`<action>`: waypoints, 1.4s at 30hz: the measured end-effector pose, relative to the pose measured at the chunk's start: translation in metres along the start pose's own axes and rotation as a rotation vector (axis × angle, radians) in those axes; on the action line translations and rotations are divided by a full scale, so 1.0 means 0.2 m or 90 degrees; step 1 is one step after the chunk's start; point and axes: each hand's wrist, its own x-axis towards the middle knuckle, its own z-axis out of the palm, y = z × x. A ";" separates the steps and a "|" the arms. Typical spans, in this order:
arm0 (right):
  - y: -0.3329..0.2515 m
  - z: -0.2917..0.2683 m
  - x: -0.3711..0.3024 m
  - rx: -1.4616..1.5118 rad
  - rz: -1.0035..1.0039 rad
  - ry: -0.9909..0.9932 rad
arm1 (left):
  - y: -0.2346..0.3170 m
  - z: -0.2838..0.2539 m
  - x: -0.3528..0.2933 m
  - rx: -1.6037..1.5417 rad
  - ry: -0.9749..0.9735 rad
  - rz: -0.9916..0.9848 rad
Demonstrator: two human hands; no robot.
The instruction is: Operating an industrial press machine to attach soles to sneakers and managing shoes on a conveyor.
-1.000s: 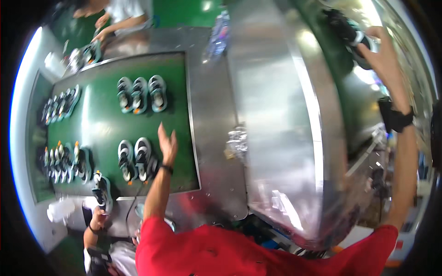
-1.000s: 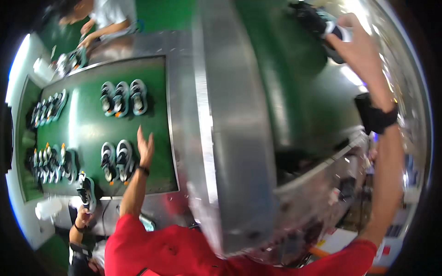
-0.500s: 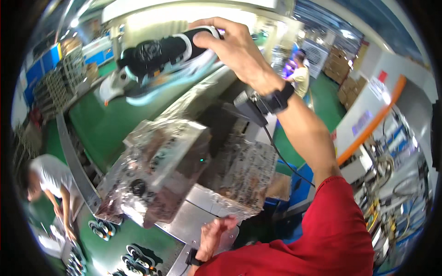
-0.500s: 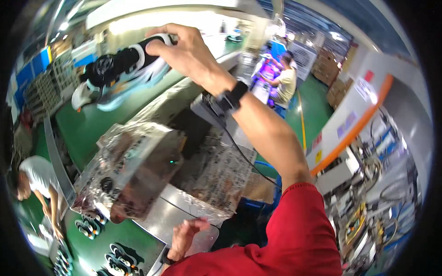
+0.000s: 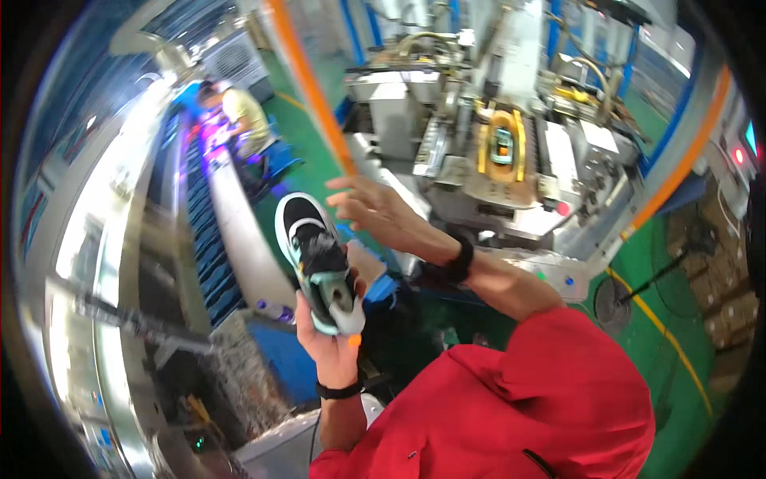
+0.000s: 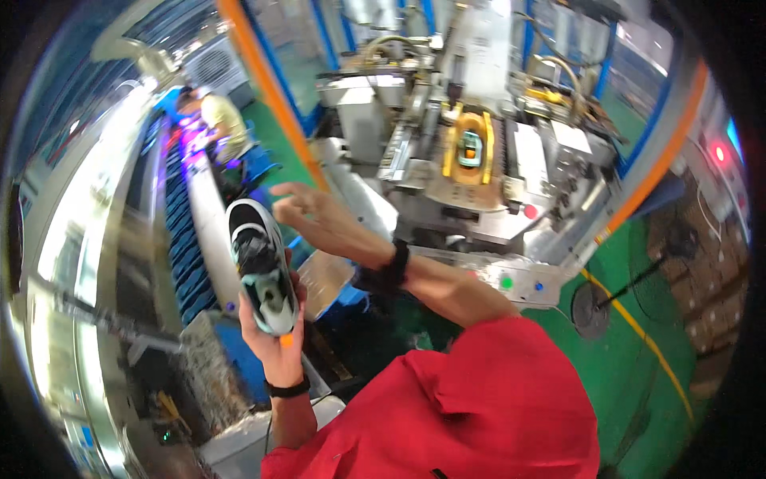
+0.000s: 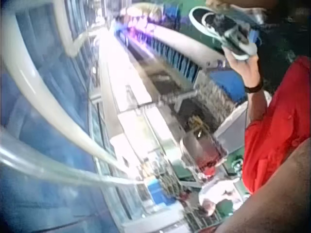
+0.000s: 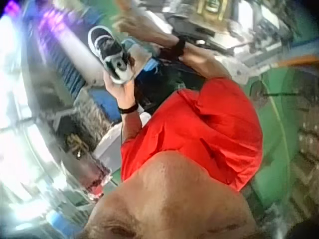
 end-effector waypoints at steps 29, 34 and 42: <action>0.06 -2.25 -1.03 -0.443 0.221 0.916 | -2.73 -0.26 2.28 1.098 -0.088 -0.207; 0.15 -2.70 -0.51 -0.516 0.440 0.689 | -2.24 -0.13 2.01 0.469 0.015 -0.553; 1.00 -2.67 0.26 -0.700 0.620 0.452 | -1.11 -0.14 1.30 0.444 0.046 -0.417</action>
